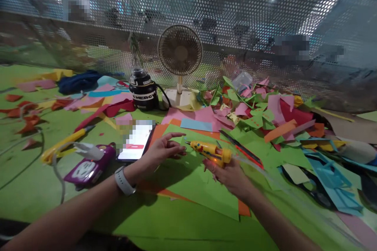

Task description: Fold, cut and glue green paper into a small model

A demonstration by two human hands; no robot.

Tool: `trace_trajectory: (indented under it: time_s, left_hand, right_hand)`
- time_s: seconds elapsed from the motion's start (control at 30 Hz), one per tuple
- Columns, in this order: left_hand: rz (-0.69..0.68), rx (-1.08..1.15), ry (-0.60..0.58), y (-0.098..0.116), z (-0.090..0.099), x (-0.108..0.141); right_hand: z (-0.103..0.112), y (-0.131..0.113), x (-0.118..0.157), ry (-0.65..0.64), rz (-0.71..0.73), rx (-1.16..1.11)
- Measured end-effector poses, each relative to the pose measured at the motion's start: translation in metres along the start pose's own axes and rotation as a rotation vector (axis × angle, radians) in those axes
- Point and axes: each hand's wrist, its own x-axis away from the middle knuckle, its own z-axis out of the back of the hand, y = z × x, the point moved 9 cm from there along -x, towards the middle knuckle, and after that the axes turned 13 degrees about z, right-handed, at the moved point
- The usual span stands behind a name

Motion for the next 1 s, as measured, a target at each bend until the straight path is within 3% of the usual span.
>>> trace_trajectory:
  time_s: [0.2,0.6,1.0]
  left_hand:
    - [-0.013,-0.030,-0.010,0.000,-0.001,-0.001]
    - [-0.052,-0.062,-0.022,0.000,0.000,-0.002]
    - [-0.049,-0.098,-0.014,0.000,-0.001,-0.001]
  right_hand:
    - [-0.008,0.017,0.004,-0.005,-0.084,-0.087]
    - [-0.010,0.022,0.005,-0.025,-0.112,-0.140]
    - [-0.007,0.011,0.001,-0.017,-0.077,-0.081]
